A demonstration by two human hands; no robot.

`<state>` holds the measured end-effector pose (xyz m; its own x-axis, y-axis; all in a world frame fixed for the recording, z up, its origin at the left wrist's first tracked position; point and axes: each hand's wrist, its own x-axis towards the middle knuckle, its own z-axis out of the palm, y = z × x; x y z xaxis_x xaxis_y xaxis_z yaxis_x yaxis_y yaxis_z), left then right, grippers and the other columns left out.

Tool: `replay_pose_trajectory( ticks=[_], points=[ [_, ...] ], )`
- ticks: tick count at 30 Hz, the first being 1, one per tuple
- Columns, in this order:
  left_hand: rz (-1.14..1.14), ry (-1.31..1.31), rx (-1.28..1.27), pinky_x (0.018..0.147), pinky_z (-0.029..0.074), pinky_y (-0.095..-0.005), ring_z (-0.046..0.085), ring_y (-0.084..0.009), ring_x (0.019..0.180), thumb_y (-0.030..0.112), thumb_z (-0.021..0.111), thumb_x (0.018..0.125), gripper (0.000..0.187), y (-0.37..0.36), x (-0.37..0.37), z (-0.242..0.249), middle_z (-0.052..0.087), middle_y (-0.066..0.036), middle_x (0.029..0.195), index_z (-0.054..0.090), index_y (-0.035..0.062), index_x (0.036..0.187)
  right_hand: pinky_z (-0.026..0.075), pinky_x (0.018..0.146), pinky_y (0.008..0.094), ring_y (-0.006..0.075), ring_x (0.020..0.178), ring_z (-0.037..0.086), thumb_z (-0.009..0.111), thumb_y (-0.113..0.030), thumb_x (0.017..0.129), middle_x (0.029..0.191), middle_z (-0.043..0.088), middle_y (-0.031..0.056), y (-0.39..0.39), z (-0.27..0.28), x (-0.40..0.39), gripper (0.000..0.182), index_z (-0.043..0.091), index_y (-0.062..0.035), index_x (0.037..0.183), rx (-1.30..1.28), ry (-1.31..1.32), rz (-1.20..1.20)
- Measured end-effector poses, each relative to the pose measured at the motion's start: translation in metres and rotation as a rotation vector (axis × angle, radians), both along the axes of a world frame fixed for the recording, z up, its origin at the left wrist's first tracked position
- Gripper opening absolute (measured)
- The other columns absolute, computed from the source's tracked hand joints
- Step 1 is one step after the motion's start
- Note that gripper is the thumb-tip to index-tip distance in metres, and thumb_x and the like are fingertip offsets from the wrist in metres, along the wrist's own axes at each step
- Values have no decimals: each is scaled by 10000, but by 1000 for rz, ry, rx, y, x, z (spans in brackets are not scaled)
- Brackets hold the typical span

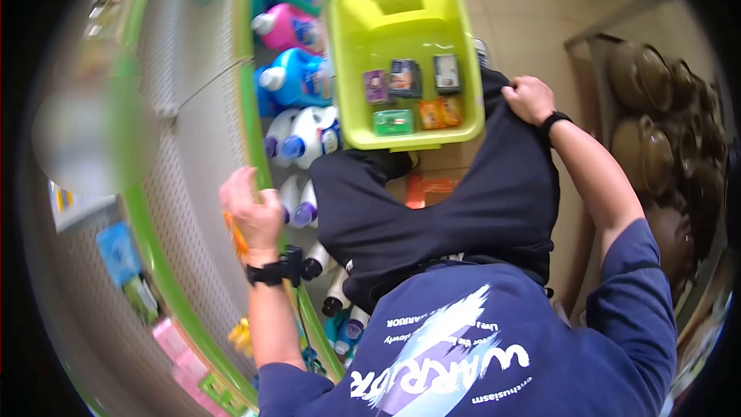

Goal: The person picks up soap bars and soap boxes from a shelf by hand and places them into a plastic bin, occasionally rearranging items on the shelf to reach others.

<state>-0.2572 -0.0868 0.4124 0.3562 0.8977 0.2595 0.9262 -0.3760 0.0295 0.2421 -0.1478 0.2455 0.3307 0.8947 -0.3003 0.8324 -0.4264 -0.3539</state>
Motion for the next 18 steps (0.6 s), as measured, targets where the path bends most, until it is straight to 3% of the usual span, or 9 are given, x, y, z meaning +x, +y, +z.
replay_pose_trajectory(
  ticks=[2,4,8,11,12,14,16,18],
  points=[
    [-329,-229,-174,940,470,-397,606,-332,1049,-3,568,733,310,4,86,-23,637,-180,1089,625,-6,1038,510,887,413,315,994,649,520,-373,819,1012,701,149,3,-5,4,384,731,-60,891,-25,25,-19],
    [-378,-384,-543,903,497,-393,631,-334,1006,43,600,756,312,12,133,-84,653,-193,1053,629,-20,1060,508,892,410,313,1002,644,523,-372,811,1005,701,148,6,-7,6,375,732,-67,875,-35,53,-32],
    [-227,-166,-1225,964,488,-389,603,-341,1135,156,640,796,407,41,200,-209,657,-217,1143,623,-22,1162,505,892,407,316,973,635,544,-350,781,962,697,146,6,-12,14,343,725,-70,857,0,124,-75],
    [-64,-125,-1242,1007,459,-386,609,-356,1132,188,662,786,483,50,224,-317,660,-225,1150,602,3,1228,503,883,403,306,961,616,549,-329,787,932,691,122,5,-17,19,308,718,-74,826,62,192,-116],
    [61,-166,-1270,1003,458,-405,607,-373,1128,201,681,772,472,51,232,-348,653,-243,1150,617,-10,1190,499,857,396,296,947,600,590,-236,778,930,675,108,7,-15,19,246,703,-33,859,72,210,-107],
    [216,-65,-1378,1006,452,-413,591,-380,1149,209,695,762,476,60,256,-381,638,-267,1159,603,-35,1160,500,836,397,302,924,593,598,-212,766,940,668,113,11,-12,21,229,685,-25,865,91,252,-95],
    [223,-93,-1355,992,464,-414,577,-402,1157,213,718,742,617,58,257,-439,609,-296,1186,482,-61,1242,500,821,400,302,870,591,622,-229,744,877,665,100,18,-12,24,208,683,-38,798,128,284,-96],
    [386,21,-1327,1003,459,-408,553,-420,1178,218,725,740,709,60,270,-470,569,-321,1226,394,-93,1285,496,796,399,295,859,581,636,-192,726,906,652,95,22,-15,30,190,666,-38,833,142,307,-50]
  ],
)
